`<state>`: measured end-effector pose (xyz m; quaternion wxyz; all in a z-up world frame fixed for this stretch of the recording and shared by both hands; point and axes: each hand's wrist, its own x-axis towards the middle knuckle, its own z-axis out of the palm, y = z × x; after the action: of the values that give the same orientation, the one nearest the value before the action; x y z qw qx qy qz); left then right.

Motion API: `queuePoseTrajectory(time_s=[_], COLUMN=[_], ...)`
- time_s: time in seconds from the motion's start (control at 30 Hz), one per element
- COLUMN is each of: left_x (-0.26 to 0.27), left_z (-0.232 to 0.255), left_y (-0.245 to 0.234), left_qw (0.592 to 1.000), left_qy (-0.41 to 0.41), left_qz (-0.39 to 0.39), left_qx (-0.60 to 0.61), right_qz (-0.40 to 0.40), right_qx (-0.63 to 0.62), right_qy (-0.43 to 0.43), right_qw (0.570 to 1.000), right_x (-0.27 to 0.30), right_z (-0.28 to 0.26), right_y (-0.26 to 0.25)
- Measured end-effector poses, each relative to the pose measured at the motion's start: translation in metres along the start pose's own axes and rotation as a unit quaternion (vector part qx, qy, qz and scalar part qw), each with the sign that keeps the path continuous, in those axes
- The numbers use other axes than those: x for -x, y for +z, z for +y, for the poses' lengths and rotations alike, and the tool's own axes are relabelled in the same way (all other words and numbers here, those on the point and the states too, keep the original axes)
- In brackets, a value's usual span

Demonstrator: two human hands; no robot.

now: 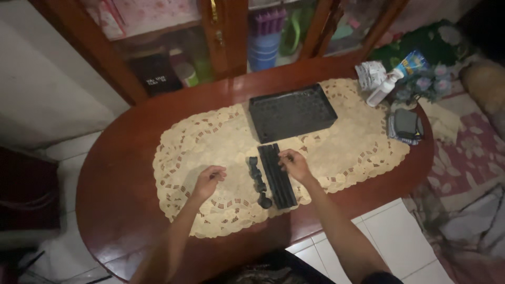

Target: The person assembles a black plastic tray by inserting small black feet into its corners. They pick up the tray, attach each foot one at a time, and place the tray on the table. The person repeats this process with a second tray.

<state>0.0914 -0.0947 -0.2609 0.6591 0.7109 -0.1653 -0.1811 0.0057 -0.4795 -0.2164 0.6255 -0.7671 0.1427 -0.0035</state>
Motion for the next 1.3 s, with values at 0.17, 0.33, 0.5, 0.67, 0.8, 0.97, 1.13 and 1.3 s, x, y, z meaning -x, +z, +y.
queuePoseTrajectory(time_s=[0.17, 0.33, 0.5, 0.67, 0.8, 0.97, 1.13, 1.3], left_x=[0.005, 0.011, 0.014, 0.009, 0.009, 0.008, 0.012, 0.011], left_z=[0.006, 0.014, 0.022, 0.029, 0.034, 0.042, 0.044, 0.044], left_y=[0.004, 0.006, 0.010, 0.017, 0.019, 0.014, 0.018, 0.024], left_qw=[0.999, 1.000, 0.999, 1.000, 0.997, 0.997, 0.995, 0.996], left_qy=[-0.049, -0.021, -0.035, -0.013, -0.070, -0.064, -0.080, -0.088], left_qz=[-0.011, -0.012, -0.015, -0.025, -0.028, -0.023, -0.017, -0.024], left_qx=[-0.004, -0.009, -0.029, 0.002, -0.014, -0.033, -0.059, 0.010], right_qz=[-0.018, 0.002, 0.002, -0.015, -0.025, -0.009, 0.010, 0.010], right_qx=[-0.015, -0.016, 0.011, 0.002, 0.020, 0.092, 0.101, 0.158], right_qy=[-0.045, -0.024, -0.035, -0.038, -0.014, -0.049, -0.008, 0.003], right_qw=[0.999, 1.000, 0.999, 0.999, 0.999, 0.994, 0.995, 0.987], right_x=[0.001, 0.001, 0.003, 0.005, 0.012, 0.018, 0.027, 0.029], right_z=[-0.017, -0.033, -0.047, -0.061, -0.070, -0.083, -0.089, -0.090], right_y=[0.027, 0.044, 0.052, 0.054, 0.057, 0.064, 0.065, 0.061])
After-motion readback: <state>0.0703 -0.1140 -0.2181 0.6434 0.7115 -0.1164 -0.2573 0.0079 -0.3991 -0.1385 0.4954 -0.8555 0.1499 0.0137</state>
